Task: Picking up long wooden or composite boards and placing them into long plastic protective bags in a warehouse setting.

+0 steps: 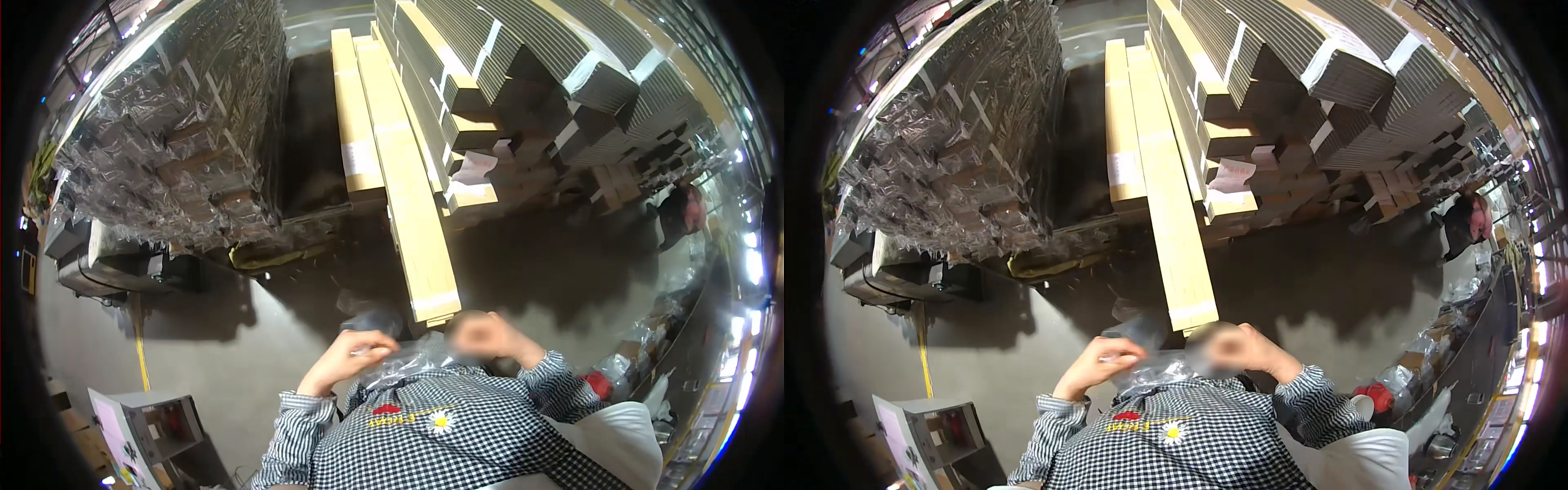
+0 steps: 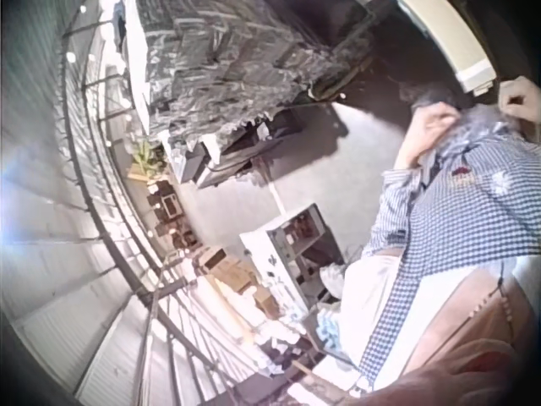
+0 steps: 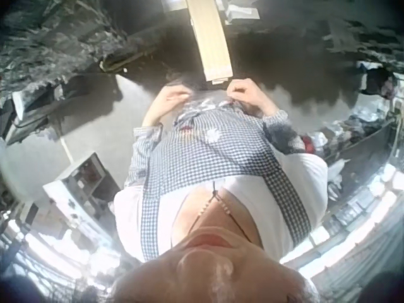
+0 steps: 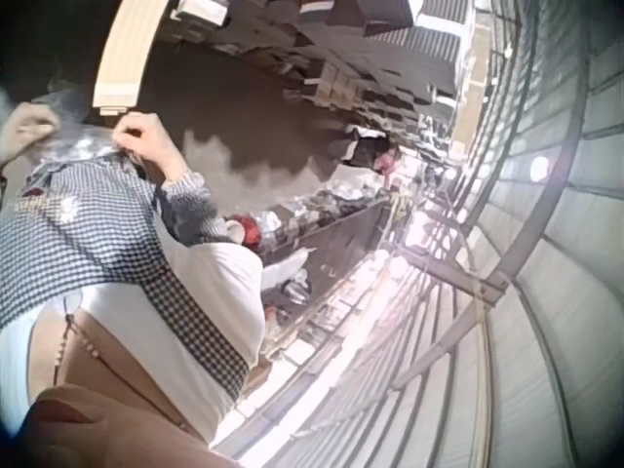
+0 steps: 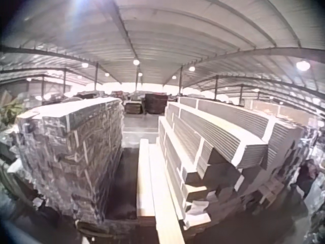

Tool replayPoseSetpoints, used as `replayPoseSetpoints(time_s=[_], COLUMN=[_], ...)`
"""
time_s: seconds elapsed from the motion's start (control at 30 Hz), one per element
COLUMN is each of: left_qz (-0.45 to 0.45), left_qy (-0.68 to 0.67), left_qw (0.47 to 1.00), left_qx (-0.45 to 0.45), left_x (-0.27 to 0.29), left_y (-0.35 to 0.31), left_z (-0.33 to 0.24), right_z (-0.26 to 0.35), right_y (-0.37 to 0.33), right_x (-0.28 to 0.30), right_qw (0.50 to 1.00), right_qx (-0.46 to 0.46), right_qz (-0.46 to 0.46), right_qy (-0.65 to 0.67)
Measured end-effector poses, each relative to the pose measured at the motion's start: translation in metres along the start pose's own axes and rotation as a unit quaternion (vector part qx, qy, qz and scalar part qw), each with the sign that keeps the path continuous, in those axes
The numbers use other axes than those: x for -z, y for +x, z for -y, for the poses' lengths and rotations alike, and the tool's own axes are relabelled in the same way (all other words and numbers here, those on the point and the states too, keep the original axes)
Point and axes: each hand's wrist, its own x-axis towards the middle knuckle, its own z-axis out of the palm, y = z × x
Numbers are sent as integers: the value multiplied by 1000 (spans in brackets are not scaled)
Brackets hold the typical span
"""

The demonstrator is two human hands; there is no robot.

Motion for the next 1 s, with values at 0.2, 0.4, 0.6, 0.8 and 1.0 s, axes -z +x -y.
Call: replayPoseSetpoints(time_s=[0.2, 0.4, 0.6, 0.8, 1.0], left_qz=[41, 32, 34, 28, -236], left_qy=[626, 431, 82, 347, 379], left_qw=[778, 899, 995, 936, 883], left_qx=[12, -74, -38, -52, -145], left_x=[-14, -19, 1, 17, -4], left_y=[69, 74, 97, 110, 126], left_z=[84, 11, 21, 56, 28], right_z=[-103, -66, -72, -103, -131], right_y=[0, 7, 28, 42, 58], right_x=[7, 15, -2, -15, -19], right_qw=[879, 958, 947, 920, 914], right_qx=[16, 123, 20, 10, -44], right_qz=[-33, -182, -314, -373, -394], right_qy=[-475, -185, 67, -122, -82])
